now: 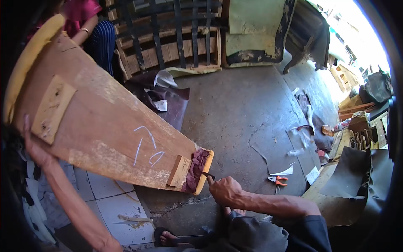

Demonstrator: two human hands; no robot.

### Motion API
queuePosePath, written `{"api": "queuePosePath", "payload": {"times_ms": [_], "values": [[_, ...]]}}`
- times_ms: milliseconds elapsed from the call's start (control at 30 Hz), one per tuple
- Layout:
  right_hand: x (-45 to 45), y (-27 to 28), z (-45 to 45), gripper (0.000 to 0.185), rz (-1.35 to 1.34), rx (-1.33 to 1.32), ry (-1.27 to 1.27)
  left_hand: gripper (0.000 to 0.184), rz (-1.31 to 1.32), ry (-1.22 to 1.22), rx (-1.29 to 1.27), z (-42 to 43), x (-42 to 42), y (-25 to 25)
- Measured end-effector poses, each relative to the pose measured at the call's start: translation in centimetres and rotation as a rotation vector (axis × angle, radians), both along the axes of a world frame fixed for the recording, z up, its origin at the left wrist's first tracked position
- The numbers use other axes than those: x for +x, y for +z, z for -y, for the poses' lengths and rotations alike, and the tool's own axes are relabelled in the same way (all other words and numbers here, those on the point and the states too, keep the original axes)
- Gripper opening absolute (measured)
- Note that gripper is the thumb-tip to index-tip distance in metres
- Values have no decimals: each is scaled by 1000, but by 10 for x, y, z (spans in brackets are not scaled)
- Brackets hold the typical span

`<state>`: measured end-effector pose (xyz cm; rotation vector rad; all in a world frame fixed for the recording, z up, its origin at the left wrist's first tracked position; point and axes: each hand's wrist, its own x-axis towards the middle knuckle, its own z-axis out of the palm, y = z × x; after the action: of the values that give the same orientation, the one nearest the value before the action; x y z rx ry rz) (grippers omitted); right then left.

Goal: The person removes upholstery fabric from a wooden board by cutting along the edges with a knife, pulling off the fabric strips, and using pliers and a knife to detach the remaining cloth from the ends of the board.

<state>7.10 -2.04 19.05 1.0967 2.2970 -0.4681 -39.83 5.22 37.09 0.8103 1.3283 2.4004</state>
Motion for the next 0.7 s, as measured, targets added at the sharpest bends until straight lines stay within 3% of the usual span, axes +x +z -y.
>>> {"api": "queuePosePath", "payload": {"times_ms": [100,267,500,567,700], "values": [[7,5,-13,53,-49,-66,-7,60,-46,30,5,10,-19,-4],[9,14,-8,56,-60,-3,23,64,-391,45,-66,12,13,15],[-1,4,-8,57,-19,-1,43,70,-495,-52,-29,14,26,20],[-9,1,-6,57,-5,0,25,61,-637,261,-49,18,20,16],[-24,-24,9,57,29,59,-73,59,-422,157,-81,11,5,-4]]}}
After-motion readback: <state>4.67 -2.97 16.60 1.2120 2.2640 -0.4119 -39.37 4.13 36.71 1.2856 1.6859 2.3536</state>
